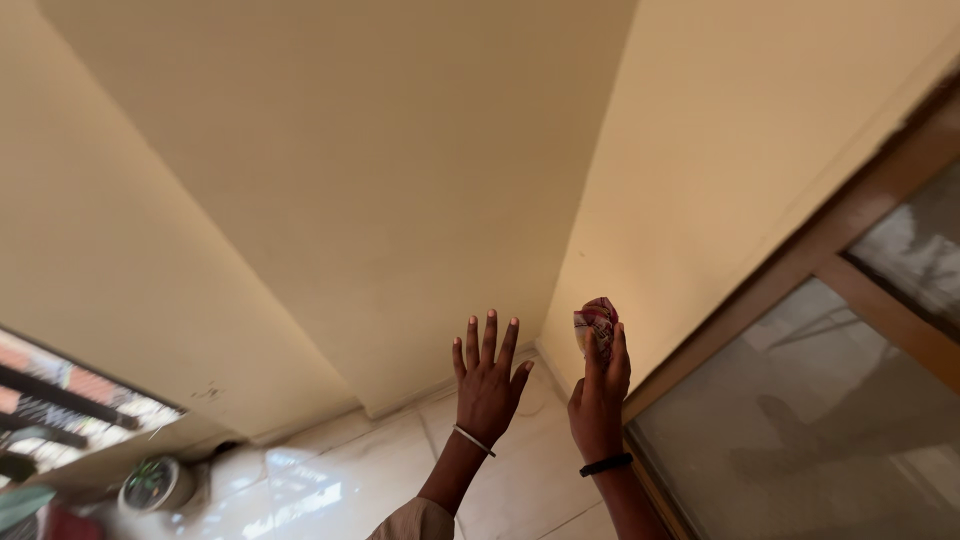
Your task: The person cleans a glass window pane on a balcony. They wipe the surface with a cloth, spray a cleaning solution from a bottle, and then wipe the glass again. The person places the cloth and spray bottle on a nearby chair between cleaning steps.
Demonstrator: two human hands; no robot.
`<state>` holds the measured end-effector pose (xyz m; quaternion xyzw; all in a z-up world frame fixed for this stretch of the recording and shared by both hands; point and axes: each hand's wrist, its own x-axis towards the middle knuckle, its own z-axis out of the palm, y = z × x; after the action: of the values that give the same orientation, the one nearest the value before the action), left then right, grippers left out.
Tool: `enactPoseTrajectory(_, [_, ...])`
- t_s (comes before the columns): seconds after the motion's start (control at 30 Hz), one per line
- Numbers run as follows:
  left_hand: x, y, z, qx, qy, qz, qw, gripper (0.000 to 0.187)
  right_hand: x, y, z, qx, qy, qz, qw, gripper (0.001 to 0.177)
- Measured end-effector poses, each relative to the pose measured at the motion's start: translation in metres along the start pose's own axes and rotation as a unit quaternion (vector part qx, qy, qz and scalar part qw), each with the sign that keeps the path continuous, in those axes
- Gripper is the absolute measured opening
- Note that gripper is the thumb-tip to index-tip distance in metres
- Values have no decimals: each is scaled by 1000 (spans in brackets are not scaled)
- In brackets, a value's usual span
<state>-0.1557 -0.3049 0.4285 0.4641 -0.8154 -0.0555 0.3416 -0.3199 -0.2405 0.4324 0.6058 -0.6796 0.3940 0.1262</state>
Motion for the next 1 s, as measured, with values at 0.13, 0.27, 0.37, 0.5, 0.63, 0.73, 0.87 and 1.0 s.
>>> enactPoseTrajectory(0.13, [9,17,5,-20,-5,24,1000,69,2,6,-18,-16,21,17,1000,85])
enactPoseTrajectory(0.27, [17,38,14,-39,-9,45,998,68,0,15,-37,-18,36,38,998,82])
enactPoseTrajectory(0.37, [19,56,20,-48,-12,63,997,67,-3,24,-52,-36,42,54,997,81])
enactPoseTrajectory(0.5, [26,77,27,-58,-20,85,994,67,-2,40,-66,-42,63,57,995,76])
enactPoseTrajectory(0.63, [33,97,36,-65,-18,106,992,67,2,56,-81,-52,62,75,994,79])
enactPoseTrajectory(0.73, [39,112,42,-68,-12,123,990,66,2,65,-91,-65,57,102,991,84])
enactPoseTrajectory(0.87, [44,132,50,-74,-10,138,988,66,1,79,-103,-71,64,116,989,82])
enactPoseTrajectory(1.0, [48,154,59,-81,-4,154,985,66,3,97,-118,-87,78,108,987,85])
